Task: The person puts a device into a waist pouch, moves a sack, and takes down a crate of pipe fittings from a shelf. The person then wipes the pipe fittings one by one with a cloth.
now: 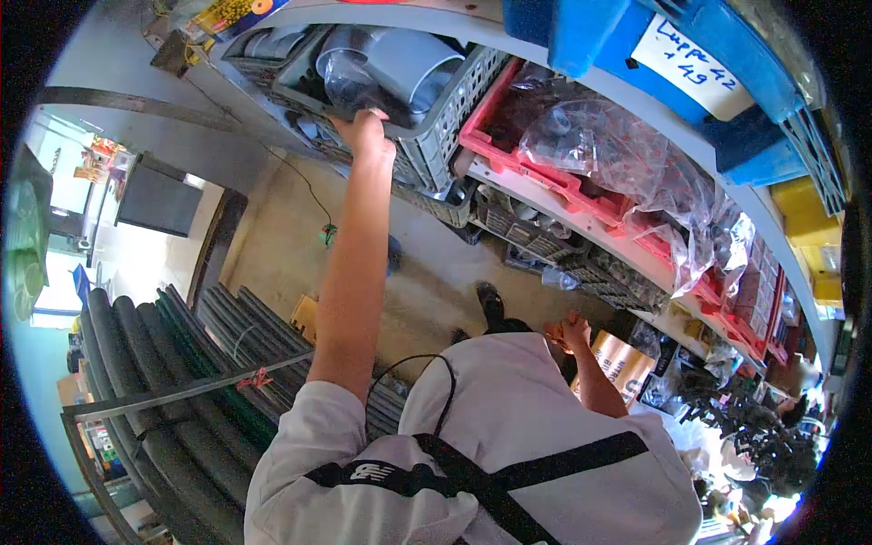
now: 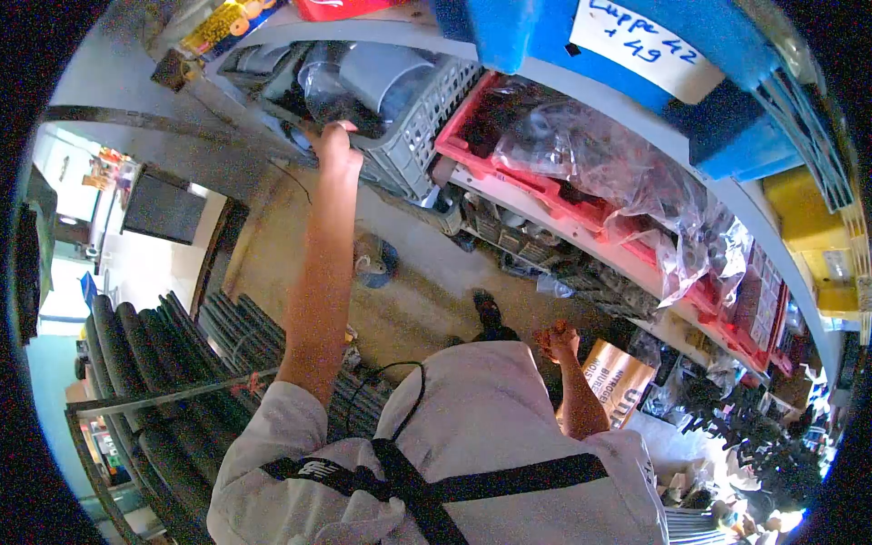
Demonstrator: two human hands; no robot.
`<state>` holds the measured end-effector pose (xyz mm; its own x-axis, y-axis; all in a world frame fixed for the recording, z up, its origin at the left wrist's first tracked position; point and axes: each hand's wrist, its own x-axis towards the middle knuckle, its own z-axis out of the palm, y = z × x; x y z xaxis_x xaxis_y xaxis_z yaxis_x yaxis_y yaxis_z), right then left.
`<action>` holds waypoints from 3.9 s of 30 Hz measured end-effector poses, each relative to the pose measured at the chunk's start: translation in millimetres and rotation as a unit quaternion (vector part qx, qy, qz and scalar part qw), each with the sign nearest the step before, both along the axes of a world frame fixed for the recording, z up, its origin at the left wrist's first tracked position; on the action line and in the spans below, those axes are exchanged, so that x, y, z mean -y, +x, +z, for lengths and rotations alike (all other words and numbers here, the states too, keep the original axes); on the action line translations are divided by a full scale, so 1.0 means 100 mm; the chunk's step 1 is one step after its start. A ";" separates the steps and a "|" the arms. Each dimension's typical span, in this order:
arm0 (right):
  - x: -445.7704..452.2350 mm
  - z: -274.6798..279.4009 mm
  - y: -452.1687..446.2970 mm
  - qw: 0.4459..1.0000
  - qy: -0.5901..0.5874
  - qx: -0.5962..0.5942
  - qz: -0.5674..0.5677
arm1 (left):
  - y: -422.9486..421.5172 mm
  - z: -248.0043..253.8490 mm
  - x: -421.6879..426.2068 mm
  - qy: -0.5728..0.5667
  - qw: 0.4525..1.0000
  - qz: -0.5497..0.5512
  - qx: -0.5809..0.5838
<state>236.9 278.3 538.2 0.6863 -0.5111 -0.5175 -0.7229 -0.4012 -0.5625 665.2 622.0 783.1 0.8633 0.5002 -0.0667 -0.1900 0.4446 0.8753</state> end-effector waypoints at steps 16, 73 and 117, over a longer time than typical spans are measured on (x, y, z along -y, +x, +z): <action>-1.02 0.42 1.33 0.812 0.542 0.202 -0.084 | -0.67 0.42 -0.07 -0.016 0.998 -0.011 -0.061; -2.14 0.92 3.43 0.946 -0.216 0.164 0.177 | -0.35 0.22 -0.25 0.204 0.977 0.018 -0.058; -0.74 2.79 3.12 0.839 -0.413 0.274 0.227 | -0.45 0.34 -0.15 0.389 0.887 0.099 -0.230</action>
